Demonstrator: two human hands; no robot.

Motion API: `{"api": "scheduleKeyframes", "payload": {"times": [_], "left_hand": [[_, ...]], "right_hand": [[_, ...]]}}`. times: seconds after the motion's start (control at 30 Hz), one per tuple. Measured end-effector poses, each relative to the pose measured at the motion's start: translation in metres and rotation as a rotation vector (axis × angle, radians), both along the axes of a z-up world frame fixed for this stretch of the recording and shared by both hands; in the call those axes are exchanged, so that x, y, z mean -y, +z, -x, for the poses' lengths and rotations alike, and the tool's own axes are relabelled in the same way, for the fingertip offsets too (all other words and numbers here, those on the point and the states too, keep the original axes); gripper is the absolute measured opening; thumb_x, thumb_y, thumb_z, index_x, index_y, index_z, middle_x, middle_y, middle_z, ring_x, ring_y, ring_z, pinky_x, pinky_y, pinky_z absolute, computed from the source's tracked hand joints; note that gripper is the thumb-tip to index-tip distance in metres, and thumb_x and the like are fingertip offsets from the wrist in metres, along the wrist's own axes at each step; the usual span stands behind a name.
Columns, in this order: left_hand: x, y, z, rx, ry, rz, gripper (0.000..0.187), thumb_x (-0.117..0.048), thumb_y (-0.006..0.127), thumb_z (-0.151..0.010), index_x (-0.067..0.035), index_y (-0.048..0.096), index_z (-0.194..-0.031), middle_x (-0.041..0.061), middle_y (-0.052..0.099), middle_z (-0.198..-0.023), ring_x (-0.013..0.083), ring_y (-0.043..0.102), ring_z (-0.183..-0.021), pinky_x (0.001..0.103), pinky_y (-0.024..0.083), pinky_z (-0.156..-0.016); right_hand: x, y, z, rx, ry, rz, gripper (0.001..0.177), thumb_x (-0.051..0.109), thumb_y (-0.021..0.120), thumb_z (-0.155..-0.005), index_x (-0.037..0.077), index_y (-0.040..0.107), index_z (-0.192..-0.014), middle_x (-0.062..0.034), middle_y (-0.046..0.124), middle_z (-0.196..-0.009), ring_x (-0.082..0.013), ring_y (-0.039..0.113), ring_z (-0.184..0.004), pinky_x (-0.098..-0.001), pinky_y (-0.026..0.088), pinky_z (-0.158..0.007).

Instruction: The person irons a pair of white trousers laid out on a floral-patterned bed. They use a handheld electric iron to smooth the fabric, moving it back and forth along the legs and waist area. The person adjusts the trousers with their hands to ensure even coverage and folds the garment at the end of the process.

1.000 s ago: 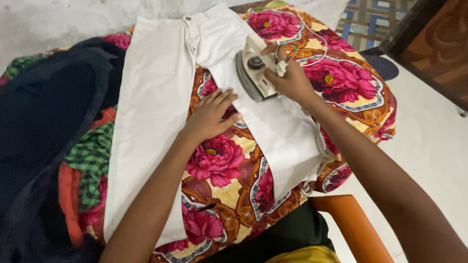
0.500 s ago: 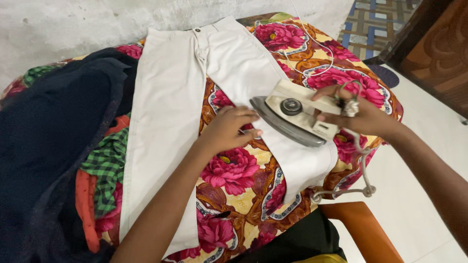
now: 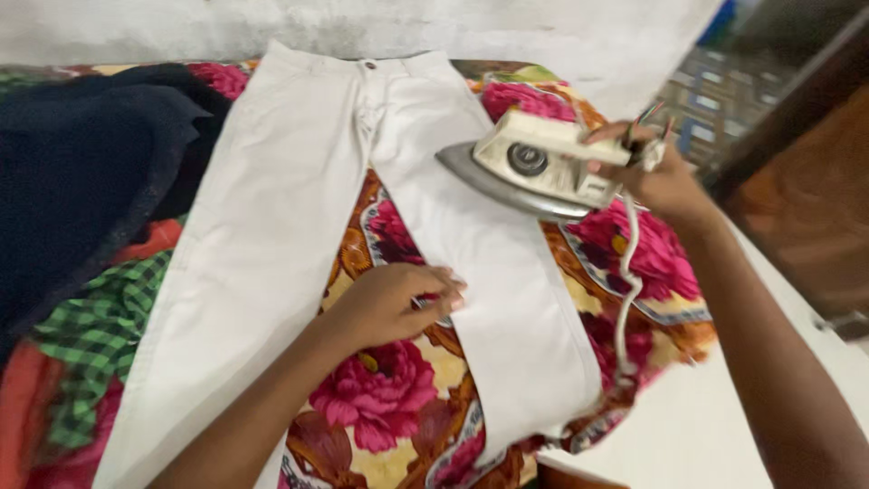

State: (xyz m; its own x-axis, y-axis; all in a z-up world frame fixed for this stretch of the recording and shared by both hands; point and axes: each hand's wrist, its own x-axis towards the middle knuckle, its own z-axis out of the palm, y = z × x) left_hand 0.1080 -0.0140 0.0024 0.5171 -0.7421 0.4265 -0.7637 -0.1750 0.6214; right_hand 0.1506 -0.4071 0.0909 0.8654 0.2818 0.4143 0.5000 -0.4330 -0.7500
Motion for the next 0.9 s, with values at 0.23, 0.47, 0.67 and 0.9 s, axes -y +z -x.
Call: {"api": "scheduleKeyframes", "payload": {"times": [0.23,0.47,0.67,0.9], "left_hand": [[0.002,0.012,0.001,-0.16,0.07,-0.005,0.026,-0.032,0.067,-0.097,-0.008,0.077,-0.099,0.006,0.079,-0.114,0.0225,0.071,-0.121,0.035,0.057,-0.097],[0.002,0.01,-0.005,-0.246,0.055,-0.013,0.026,-0.03,0.067,-0.097,-0.007,0.077,-0.105,0.005,0.079,-0.113,0.0246,0.071,-0.121,0.036,0.057,-0.098],[0.005,0.017,-0.005,-0.216,0.048,-0.006,0.026,-0.028,0.066,-0.1,-0.005,0.076,-0.106,0.007,0.078,-0.115,0.0253,0.071,-0.119,0.037,0.056,-0.098],[0.008,0.038,-0.042,-0.142,-0.008,-0.478,0.028,-0.038,0.06,-0.094,-0.021,0.078,-0.106,0.004,0.079,-0.103,0.0243,0.074,-0.093,0.04,0.056,-0.079]], "right_hand": [[-0.017,-0.007,-0.112,-0.254,-0.075,0.113,0.033,0.008,0.077,-0.085,0.013,0.07,-0.117,-0.0019,0.071,-0.12,-0.0201,0.063,-0.113,-0.0384,0.052,-0.095],[-0.009,-0.018,-0.15,-0.388,-0.02,0.302,0.065,0.023,0.08,-0.083,0.015,0.055,-0.142,-0.014,0.063,-0.138,-0.0272,0.058,-0.129,-0.0409,0.043,-0.107],[-0.01,0.029,-0.088,-0.303,-0.383,0.084,0.089,0.038,0.078,-0.085,0.016,0.037,-0.16,-0.0159,0.056,-0.151,-0.0315,0.054,-0.136,-0.0438,0.041,-0.112],[-0.067,0.025,-0.05,0.676,-0.197,0.681,0.052,0.028,0.08,-0.096,0.005,0.062,-0.138,-0.0186,0.061,-0.135,-0.0363,0.056,-0.129,-0.0462,0.045,-0.113]]}}
